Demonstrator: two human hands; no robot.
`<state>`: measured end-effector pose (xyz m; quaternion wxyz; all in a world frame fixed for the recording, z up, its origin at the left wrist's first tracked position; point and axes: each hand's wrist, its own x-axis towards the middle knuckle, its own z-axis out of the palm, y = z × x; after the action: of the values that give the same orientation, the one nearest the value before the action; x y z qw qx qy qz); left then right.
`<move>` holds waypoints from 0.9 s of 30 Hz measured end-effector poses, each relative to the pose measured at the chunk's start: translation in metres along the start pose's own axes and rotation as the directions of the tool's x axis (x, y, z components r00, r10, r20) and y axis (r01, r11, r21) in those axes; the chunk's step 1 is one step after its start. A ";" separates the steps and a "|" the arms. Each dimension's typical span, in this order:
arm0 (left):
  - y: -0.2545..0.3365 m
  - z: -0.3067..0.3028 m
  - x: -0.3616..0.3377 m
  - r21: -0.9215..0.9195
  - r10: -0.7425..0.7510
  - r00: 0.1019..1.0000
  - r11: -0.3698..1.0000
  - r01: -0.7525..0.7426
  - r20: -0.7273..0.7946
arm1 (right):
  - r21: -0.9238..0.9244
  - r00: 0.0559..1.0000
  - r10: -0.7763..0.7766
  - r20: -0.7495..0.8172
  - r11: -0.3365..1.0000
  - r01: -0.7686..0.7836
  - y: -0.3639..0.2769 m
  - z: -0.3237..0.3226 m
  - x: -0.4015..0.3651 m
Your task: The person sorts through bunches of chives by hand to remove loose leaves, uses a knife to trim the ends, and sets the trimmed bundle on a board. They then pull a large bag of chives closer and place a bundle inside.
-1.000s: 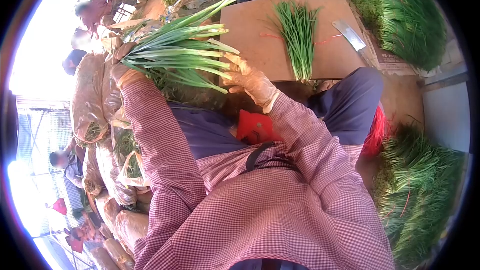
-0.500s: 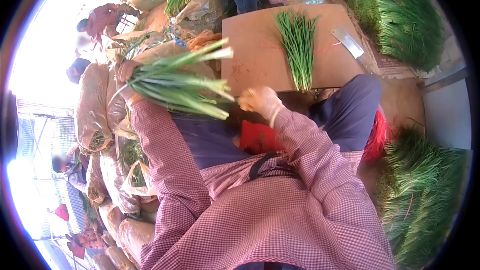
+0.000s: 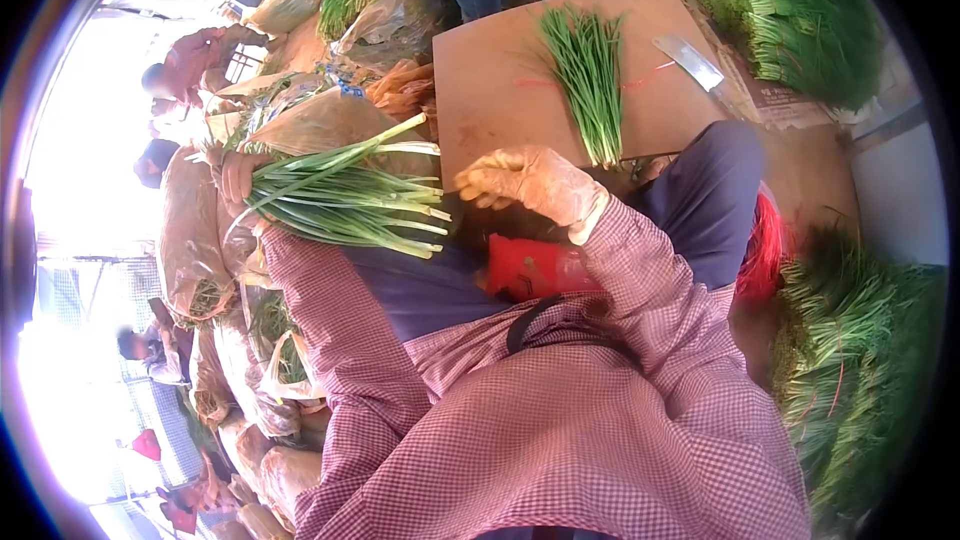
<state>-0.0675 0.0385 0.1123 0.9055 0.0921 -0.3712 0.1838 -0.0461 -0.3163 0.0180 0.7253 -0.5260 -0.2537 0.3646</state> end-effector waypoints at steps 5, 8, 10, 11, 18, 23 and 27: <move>0.005 -0.008 0.002 0.048 -0.090 0.995 0.995 0.088 0.040 | 0.296 0.987 -0.063 0.149 0.955 0.016 -0.032 0.029 -0.017; -0.016 0.008 -0.006 0.077 0.008 0.999 0.997 -0.006 -0.033 | 0.253 0.994 -0.044 0.099 0.967 0.018 -0.036 0.042 -0.017; -0.011 0.009 -0.006 0.079 -0.085 0.996 0.993 0.085 -0.003 | 0.198 0.999 0.036 0.006 0.979 -0.037 -0.048 0.045 -0.024; -0.007 0.012 -0.002 0.099 -0.183 0.983 0.978 0.183 -0.008 | 0.169 0.998 0.063 -0.028 0.984 -0.058 -0.052 0.046 -0.026; -0.018 -0.001 -0.011 0.064 -0.031 0.986 0.998 0.020 0.166 | -0.198 0.967 0.249 -0.047 0.947 -0.254 -0.037 0.022 -0.040; -0.030 0.018 -0.014 0.276 -0.208 0.978 0.940 0.203 -0.010 | -0.778 0.926 -0.093 -0.367 0.576 -0.250 -0.008 -0.007 -0.055; -0.058 0.010 -0.016 0.418 -0.269 0.961 0.867 0.271 -0.065 | -0.644 0.884 -0.307 -0.353 0.765 0.009 -0.059 0.002 -0.050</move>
<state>-0.0610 -0.0214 0.1061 0.8814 0.3366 -0.3041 0.1315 -0.0621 -0.3656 0.0755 0.5756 -0.7805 -0.2346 0.0670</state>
